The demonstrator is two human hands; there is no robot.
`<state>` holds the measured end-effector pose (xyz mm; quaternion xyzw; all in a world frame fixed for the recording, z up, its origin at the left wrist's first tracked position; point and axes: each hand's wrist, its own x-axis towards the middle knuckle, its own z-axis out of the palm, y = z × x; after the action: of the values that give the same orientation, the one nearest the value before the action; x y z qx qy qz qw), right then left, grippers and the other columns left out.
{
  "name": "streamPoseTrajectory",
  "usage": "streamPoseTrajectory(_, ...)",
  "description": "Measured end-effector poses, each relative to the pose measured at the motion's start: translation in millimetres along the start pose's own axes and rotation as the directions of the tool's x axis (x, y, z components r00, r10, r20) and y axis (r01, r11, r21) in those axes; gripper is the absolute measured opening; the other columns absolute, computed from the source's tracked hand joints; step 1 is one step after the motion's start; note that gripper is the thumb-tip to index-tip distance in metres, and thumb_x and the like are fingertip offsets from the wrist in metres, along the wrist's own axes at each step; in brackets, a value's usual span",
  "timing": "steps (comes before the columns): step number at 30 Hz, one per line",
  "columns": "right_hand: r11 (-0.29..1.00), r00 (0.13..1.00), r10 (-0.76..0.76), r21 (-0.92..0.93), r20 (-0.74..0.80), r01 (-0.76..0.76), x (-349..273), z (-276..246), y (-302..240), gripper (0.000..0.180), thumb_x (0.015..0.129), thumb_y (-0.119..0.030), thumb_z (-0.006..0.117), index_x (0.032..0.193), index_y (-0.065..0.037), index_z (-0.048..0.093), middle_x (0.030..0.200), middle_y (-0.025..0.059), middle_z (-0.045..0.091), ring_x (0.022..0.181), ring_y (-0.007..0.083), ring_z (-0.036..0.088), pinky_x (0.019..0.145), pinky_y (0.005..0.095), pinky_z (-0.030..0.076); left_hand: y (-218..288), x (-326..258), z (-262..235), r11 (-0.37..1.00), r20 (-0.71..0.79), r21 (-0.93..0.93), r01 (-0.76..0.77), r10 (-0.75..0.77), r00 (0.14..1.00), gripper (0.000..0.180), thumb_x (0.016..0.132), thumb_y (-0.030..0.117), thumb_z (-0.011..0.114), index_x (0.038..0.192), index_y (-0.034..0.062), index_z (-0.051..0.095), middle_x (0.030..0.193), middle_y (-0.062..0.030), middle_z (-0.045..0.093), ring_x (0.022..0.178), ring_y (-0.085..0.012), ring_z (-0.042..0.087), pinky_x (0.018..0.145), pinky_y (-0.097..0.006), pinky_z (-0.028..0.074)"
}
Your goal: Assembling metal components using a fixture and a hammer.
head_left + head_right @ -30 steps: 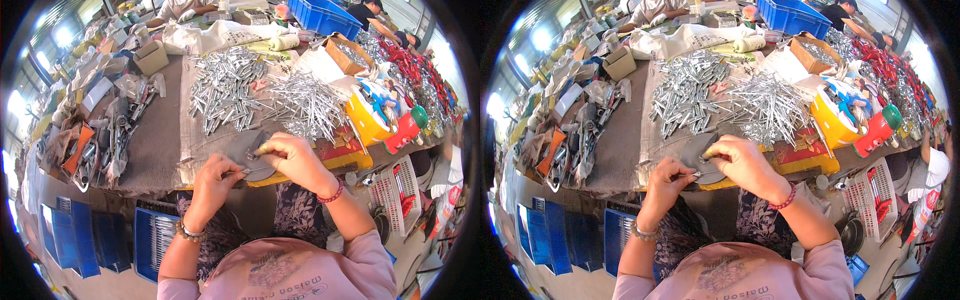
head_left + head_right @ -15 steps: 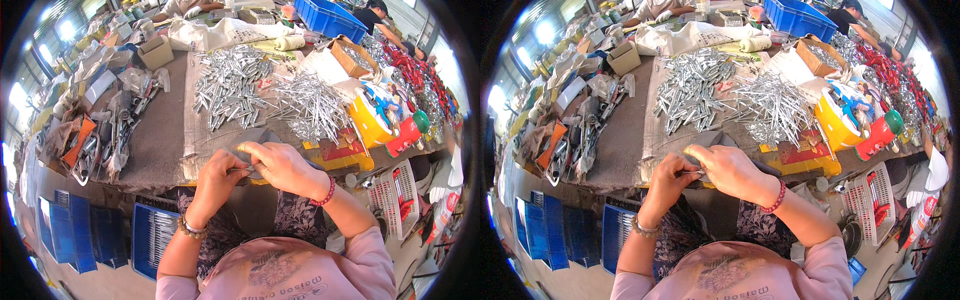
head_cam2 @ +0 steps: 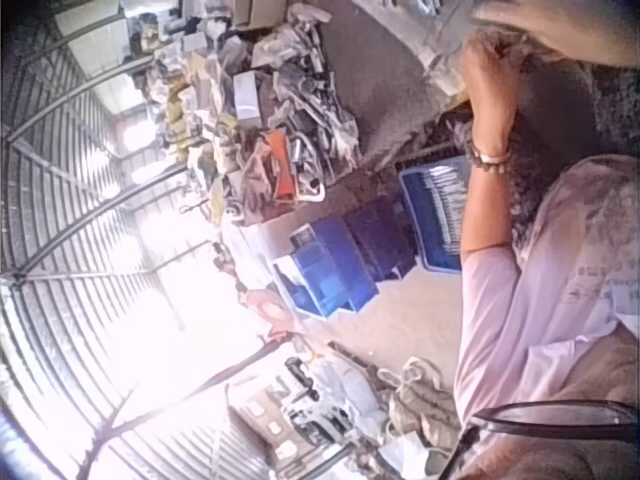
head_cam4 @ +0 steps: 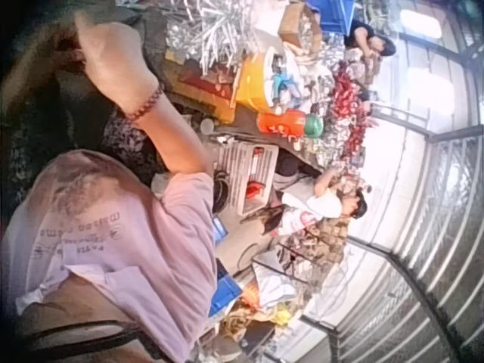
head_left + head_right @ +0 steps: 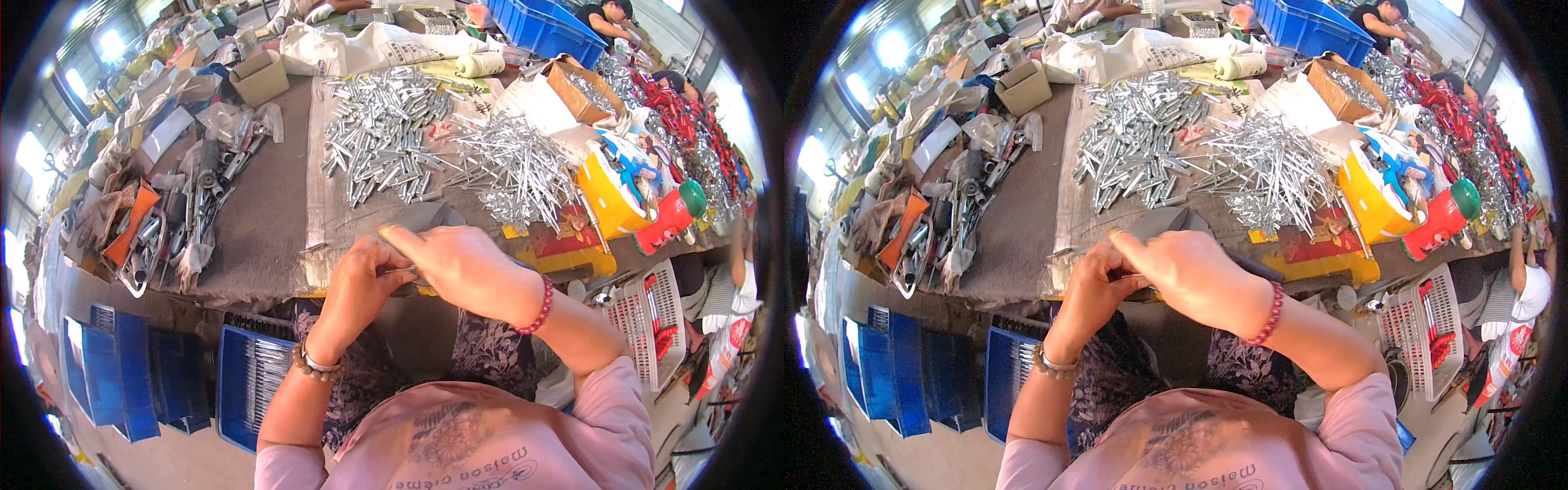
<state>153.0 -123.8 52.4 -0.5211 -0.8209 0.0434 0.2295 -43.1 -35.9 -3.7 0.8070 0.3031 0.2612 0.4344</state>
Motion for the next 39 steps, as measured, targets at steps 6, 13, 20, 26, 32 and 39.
streamPoseTrajectory(6,0.944,0.936,0.251,-0.152,-0.248,-0.294,-49,-27,14,0.043,0.089,-0.008,0.077,0.131,-0.007,0.067,0.095,0.0136,0.070,0.094,0.0352,0.072,0.082,0.0475,0.060,5,-1,-2,1.000,-0.016,0.021,0.001,0.000,1.000,0.018,0.084,0.006,0.092,0.097,0.0010,0.080,0.093,-0.0048,0.065,0.083,-0.0157,0.065,0.076,-0.031,0.053)
streamPoseTrajectory(13,0.932,0.856,0.356,0.082,-0.374,-0.352,-75,-9,3,0.051,0.085,-0.001,0.079,0.134,-0.016,0.075,0.105,0.0115,0.063,0.081,0.0350,0.070,0.069,0.0447,0.059,11,-1,-5,1.000,-0.014,0.026,-0.006,0.007,1.000,0.018,0.082,0.004,0.091,0.094,0.0010,0.079,0.090,-0.0049,0.065,0.083,-0.0170,0.064,0.075,-0.032,0.051)
streamPoseTrajectory(20,0.976,0.865,0.176,-0.032,-0.469,-0.216,-83,-9,-24,0.059,0.090,-0.002,0.072,0.146,-0.021,0.072,0.097,0.0060,0.058,0.074,0.0257,0.069,0.064,0.0402,0.058,13,-1,-4,1.000,-0.037,0.025,-0.004,0.005,0.999,0.020,0.080,0.005,0.093,0.092,0.0008,0.077,0.088,-0.0043,0.064,0.083,-0.0185,0.063,0.075,-0.033,0.049)
streamPoseTrajectory(26,0.957,0.942,0.233,-0.114,-0.240,-0.266,-83,-9,-29,0.056,0.091,-0.004,0.071,0.145,-0.019,0.072,0.095,0.0064,0.056,0.072,0.0236,0.067,0.061,0.0383,0.057,16,-3,-4,1.000,-0.044,0.020,-0.007,0.008,0.999,0.020,0.079,0.004,0.093,0.092,0.0012,0.077,0.088,-0.0044,0.064,0.083,-0.0191,0.063,0.075,-0.033,0.049)
streamPoseTrajectory(32,0.973,0.857,0.160,-0.068,-0.490,-0.220,-84,-10,-32,0.060,0.091,-0.002,0.070,0.149,-0.019,0.070,0.095,0.0071,0.055,0.076,0.0253,0.068,0.065,0.0385,0.059,13,-2,-3,0.998,-0.061,0.036,-0.059,0.061,0.996,0.019,0.081,0.004,0.092,0.094,0.0020,0.078,0.089,-0.0059,0.064,0.080,-0.0188,0.064,0.073,-0.033,0.051)
streamPoseTrajectory(39,0.944,0.898,0.320,0.016,-0.302,-0.330,-84,-5,-24,0.056,0.090,0.001,0.074,0.144,-0.016,0.072,0.095,0.0094,0.060,0.077,0.0297,0.071,0.065,0.0428,0.057,6,-4,-1,0.998,-0.086,0.042,-0.052,0.055,0.995,0.020,0.079,0.001,0.093,0.092,0.0012,0.079,0.088,-0.0037,0.065,0.084,-0.0184,0.063,0.075,-0.033,0.049)
